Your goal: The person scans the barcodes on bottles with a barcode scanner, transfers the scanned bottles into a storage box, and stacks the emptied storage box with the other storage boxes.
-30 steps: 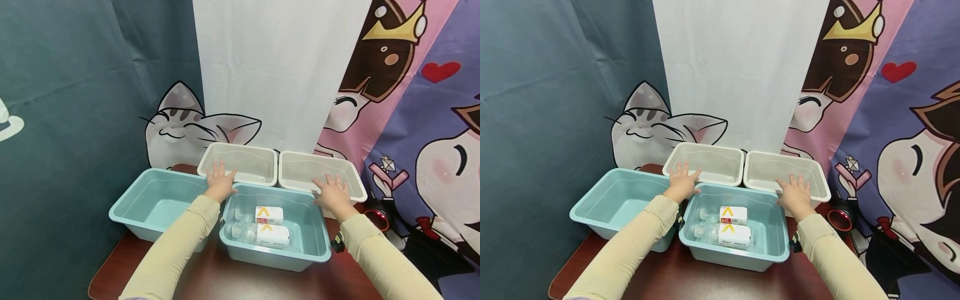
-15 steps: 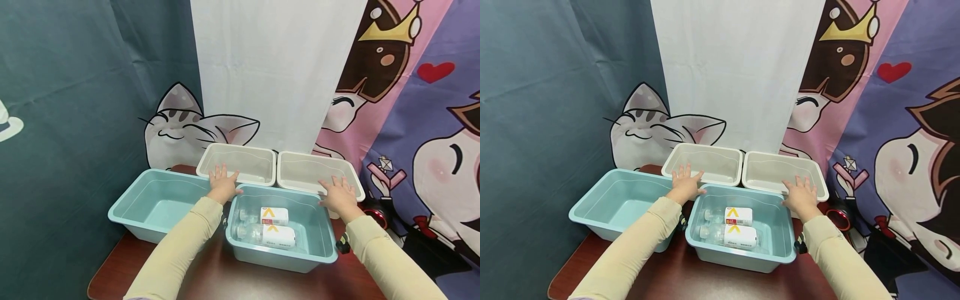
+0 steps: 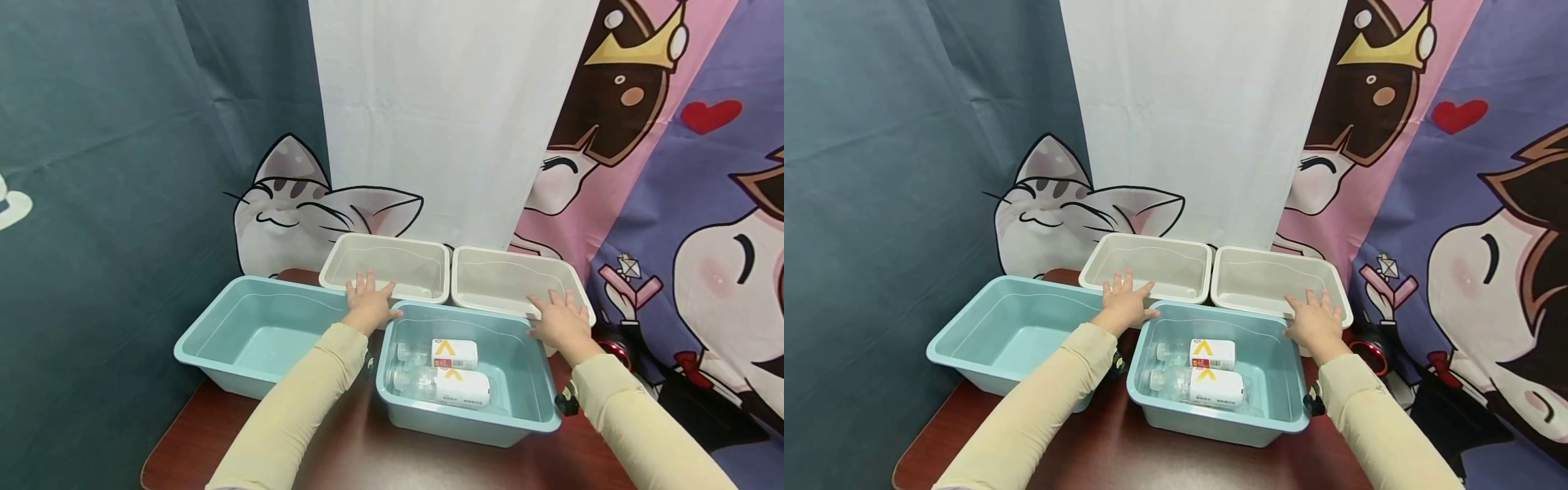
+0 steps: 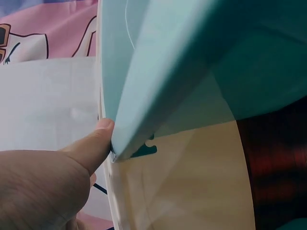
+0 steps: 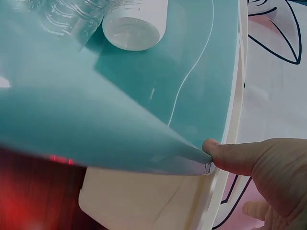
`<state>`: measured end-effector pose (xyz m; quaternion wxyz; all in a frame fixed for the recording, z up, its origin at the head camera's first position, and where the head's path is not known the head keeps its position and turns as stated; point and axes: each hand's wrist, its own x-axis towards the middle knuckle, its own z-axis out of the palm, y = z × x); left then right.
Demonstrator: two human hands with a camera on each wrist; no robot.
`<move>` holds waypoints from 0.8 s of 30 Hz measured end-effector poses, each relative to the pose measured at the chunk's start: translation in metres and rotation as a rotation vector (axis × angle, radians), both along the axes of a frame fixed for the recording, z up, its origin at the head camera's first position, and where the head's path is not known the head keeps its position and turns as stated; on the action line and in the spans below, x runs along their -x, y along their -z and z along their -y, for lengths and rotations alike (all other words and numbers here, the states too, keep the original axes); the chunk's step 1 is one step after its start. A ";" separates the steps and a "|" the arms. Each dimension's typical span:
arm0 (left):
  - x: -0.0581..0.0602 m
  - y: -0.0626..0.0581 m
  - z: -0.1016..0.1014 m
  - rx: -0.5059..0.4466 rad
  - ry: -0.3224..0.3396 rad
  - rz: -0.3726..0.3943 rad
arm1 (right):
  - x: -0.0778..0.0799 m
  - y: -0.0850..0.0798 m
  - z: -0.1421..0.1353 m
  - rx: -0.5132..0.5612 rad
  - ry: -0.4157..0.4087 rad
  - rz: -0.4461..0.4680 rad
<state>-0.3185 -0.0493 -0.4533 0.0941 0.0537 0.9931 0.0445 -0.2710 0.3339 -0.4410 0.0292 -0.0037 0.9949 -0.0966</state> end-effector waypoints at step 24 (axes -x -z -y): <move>-0.011 0.012 -0.007 -0.053 0.253 0.079 | 0.003 0.002 0.009 0.017 -0.032 0.015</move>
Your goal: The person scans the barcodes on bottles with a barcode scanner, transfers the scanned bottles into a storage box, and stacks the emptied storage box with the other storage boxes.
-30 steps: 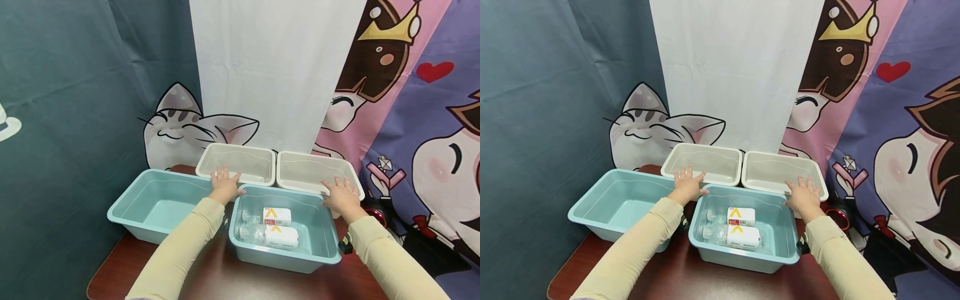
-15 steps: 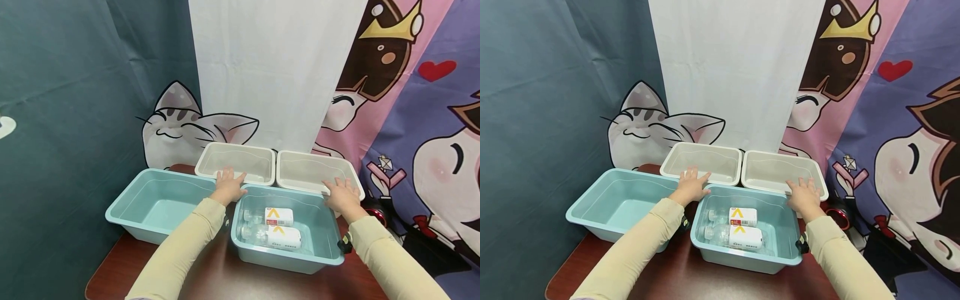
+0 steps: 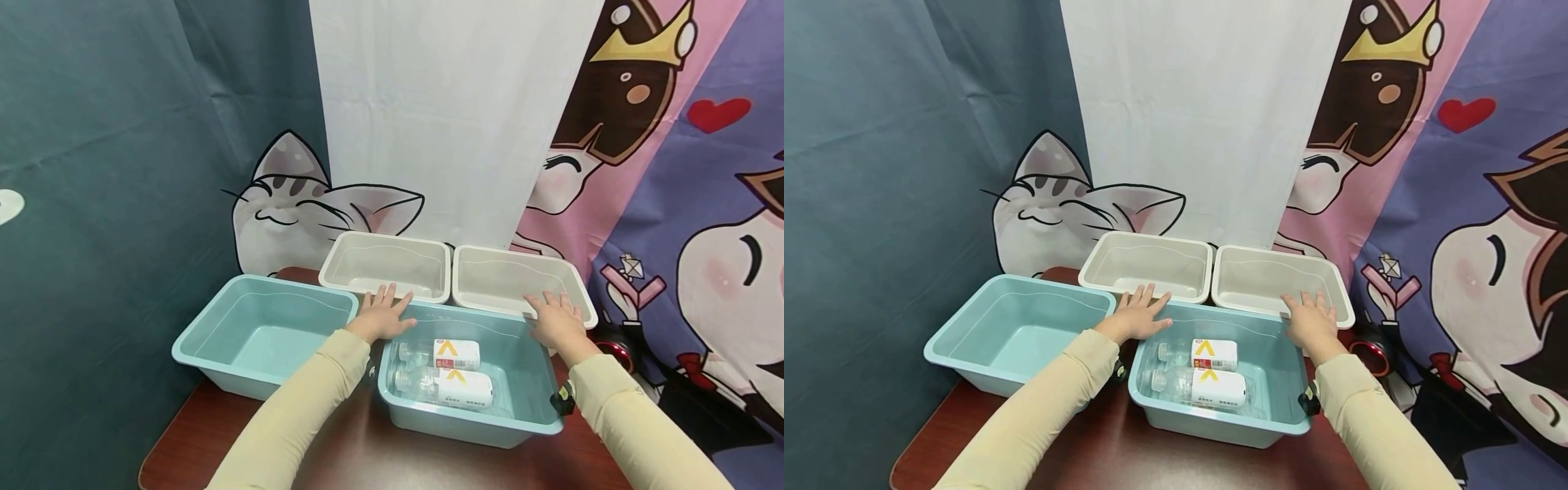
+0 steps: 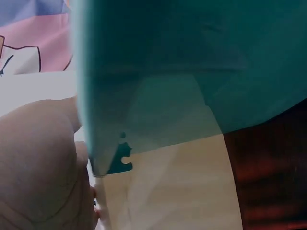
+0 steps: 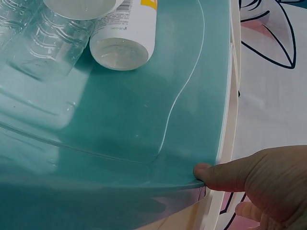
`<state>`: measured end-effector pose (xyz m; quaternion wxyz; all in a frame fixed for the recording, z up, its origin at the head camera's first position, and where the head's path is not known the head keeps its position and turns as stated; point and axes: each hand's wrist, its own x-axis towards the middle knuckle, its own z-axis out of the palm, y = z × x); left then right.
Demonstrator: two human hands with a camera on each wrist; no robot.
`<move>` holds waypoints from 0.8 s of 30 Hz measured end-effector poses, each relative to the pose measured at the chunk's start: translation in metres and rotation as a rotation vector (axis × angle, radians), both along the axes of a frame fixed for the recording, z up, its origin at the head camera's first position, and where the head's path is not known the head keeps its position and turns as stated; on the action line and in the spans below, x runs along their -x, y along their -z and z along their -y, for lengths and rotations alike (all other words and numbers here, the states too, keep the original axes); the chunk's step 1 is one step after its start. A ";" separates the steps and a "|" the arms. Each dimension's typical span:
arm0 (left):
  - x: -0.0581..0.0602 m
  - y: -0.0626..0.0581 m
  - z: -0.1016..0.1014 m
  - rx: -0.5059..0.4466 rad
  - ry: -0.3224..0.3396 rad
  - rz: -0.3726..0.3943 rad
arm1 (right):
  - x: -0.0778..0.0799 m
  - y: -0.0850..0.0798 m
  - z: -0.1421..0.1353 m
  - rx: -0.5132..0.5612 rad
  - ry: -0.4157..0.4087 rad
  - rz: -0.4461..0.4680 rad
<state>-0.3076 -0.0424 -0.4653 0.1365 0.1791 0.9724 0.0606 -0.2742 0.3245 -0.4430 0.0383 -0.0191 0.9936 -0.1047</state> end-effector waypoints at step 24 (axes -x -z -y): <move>0.000 0.028 0.005 -0.073 0.036 -0.183 | 0.015 0.006 0.017 0.061 -0.091 -0.093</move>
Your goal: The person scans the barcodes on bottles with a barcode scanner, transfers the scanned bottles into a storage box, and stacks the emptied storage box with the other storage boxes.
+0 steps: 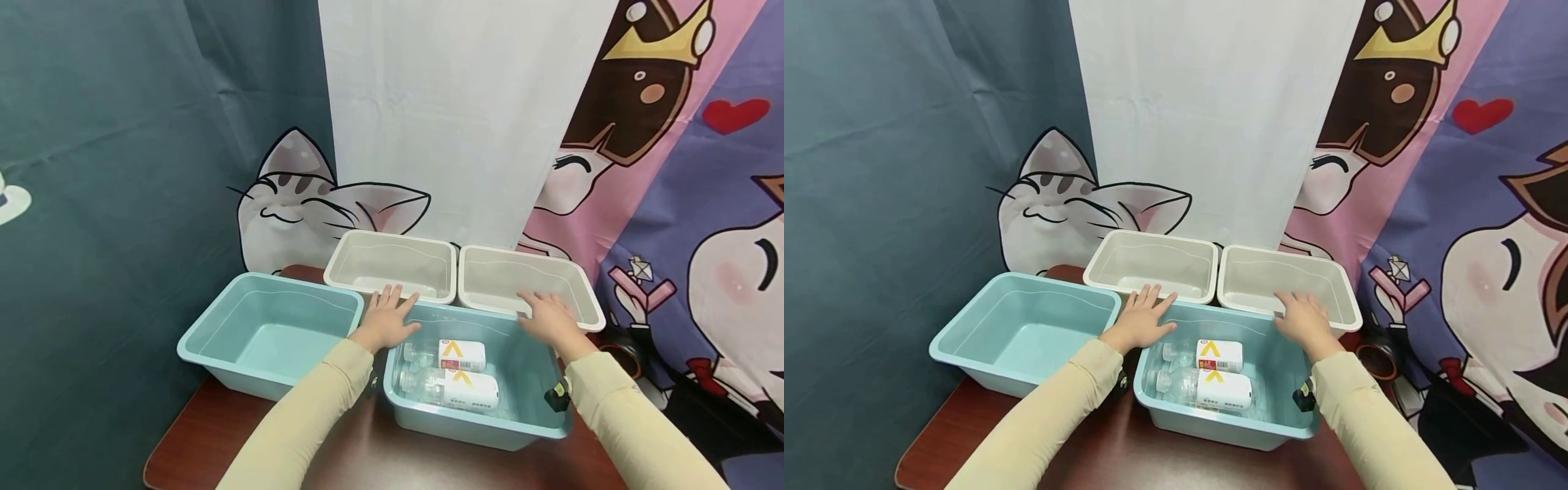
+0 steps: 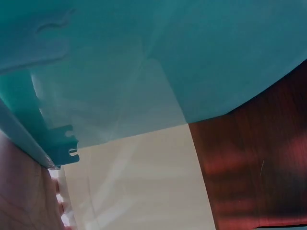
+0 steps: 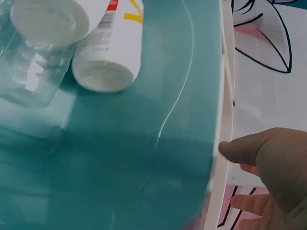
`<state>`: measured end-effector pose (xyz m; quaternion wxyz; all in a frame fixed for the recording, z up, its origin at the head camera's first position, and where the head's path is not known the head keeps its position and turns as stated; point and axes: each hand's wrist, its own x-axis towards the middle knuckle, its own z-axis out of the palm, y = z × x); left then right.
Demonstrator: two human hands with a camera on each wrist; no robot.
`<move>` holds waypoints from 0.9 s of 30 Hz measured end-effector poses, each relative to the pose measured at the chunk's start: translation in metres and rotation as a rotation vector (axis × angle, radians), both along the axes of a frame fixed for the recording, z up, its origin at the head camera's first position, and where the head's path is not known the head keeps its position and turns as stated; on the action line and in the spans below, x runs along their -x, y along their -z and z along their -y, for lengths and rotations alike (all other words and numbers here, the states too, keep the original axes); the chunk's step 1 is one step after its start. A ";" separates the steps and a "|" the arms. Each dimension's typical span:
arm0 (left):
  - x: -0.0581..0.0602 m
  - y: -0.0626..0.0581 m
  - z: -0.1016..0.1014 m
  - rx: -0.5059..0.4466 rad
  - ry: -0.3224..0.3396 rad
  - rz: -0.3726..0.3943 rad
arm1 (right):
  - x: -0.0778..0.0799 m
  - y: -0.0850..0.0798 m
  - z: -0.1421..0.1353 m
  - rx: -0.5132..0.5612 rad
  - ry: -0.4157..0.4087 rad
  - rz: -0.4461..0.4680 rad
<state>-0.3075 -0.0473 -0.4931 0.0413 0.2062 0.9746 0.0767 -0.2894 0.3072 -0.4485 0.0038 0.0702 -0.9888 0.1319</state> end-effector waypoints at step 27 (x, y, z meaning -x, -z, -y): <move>0.001 0.004 -0.003 0.003 -0.027 -0.014 | 0.024 0.021 0.054 0.188 -0.418 -0.048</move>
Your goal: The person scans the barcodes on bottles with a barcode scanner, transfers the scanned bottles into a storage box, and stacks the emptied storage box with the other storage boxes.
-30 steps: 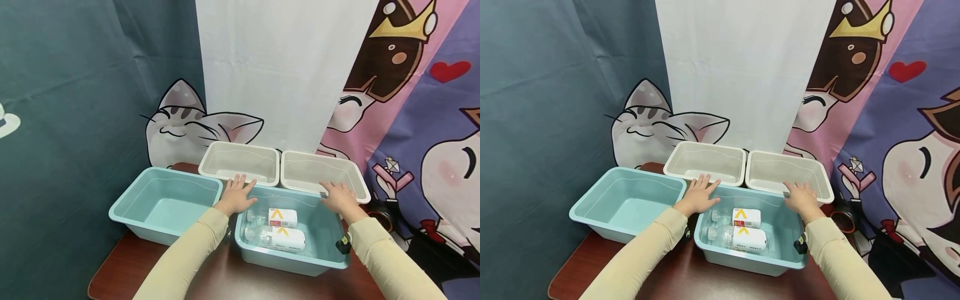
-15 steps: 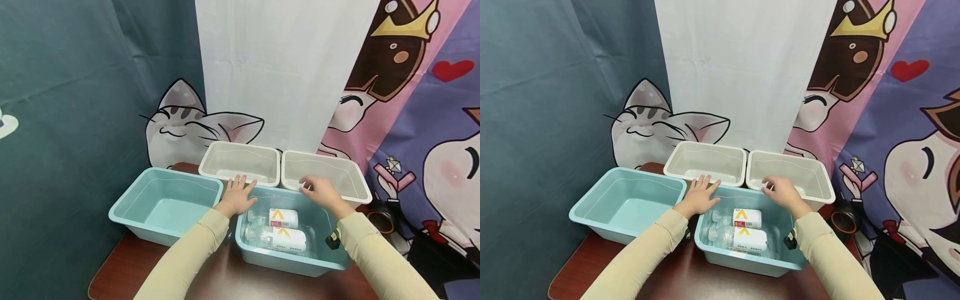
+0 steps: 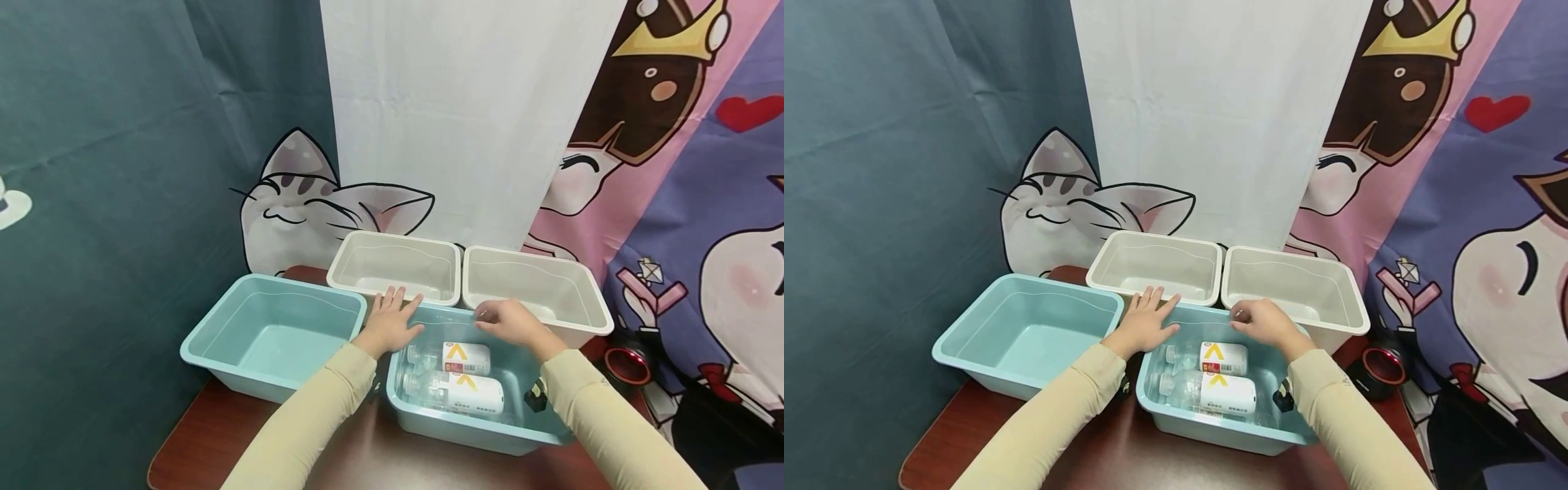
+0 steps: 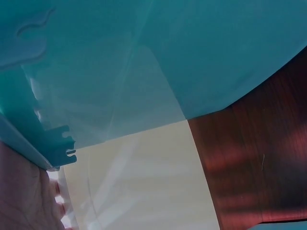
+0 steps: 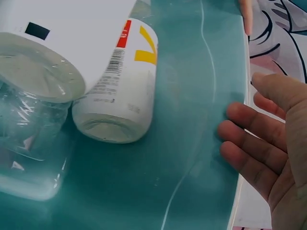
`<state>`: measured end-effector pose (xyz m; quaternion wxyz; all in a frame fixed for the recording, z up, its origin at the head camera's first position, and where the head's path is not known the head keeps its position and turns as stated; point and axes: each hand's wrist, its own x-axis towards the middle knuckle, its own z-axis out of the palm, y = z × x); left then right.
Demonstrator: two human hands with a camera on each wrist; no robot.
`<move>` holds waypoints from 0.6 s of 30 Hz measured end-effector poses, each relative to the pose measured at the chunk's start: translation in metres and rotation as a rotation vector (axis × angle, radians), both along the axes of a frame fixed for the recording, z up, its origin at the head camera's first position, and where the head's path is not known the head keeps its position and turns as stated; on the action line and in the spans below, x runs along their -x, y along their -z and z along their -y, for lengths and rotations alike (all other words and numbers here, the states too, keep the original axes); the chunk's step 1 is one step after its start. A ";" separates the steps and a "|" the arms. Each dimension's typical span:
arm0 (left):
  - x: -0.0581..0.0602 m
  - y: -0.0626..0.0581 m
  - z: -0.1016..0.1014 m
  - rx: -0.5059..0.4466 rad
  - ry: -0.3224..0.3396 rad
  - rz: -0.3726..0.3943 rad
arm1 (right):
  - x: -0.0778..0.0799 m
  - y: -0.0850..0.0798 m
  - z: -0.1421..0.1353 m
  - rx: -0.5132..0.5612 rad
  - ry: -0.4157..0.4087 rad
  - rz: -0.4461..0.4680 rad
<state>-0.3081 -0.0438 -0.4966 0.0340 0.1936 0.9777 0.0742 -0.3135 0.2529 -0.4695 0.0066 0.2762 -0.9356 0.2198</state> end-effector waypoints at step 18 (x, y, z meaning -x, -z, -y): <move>0.000 0.001 0.000 -0.014 0.004 -0.001 | -0.003 0.028 0.008 -0.132 -0.085 0.169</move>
